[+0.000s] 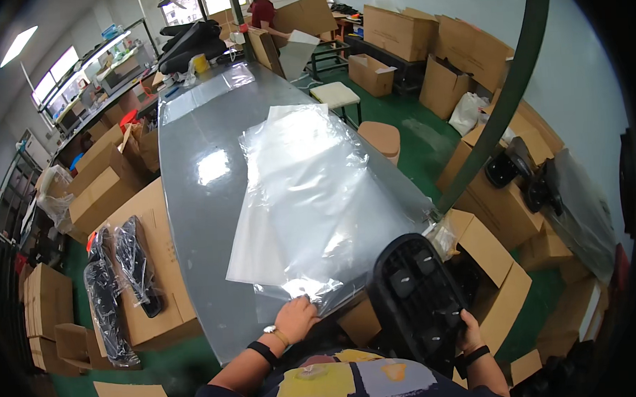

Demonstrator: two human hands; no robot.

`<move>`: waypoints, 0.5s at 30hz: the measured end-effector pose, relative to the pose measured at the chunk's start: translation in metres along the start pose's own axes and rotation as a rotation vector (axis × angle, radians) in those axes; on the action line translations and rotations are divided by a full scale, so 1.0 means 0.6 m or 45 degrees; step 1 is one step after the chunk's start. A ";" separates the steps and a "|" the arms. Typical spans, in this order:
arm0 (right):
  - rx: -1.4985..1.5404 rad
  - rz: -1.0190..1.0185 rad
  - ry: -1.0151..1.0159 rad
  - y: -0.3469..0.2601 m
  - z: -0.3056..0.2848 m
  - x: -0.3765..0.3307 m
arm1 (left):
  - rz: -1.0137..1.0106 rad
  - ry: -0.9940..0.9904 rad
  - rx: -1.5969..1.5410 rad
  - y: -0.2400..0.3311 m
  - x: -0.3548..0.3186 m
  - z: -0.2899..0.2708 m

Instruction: The person repeatedly picks up black bicycle seats, wraps each in a clear plastic bag, and places the wrapped units into a cardboard box. The process is repeated multiple times with consistent handling of the seats and bags.

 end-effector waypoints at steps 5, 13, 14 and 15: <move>0.091 0.022 -0.031 0.030 -0.035 0.037 | -0.033 0.291 -0.065 0.022 -0.011 -0.003; 0.041 -0.009 -0.045 0.026 -0.024 0.024 | -0.178 0.120 -0.030 0.003 0.005 0.019; -0.052 -0.021 -0.070 0.029 -0.019 0.022 | -0.184 0.142 -0.064 0.001 0.004 0.017; -0.058 -0.019 -0.063 0.037 -0.022 0.023 | -0.189 0.163 -0.098 0.000 0.005 0.012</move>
Point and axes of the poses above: each hand's wrist, its own x-axis towards the middle knuckle, its own z-axis out of the palm, y = z × x, the point moved 5 cm from there along x, towards the middle knuckle, and after that the axes turned 13 degrees about -x, right-handed, at the moved point
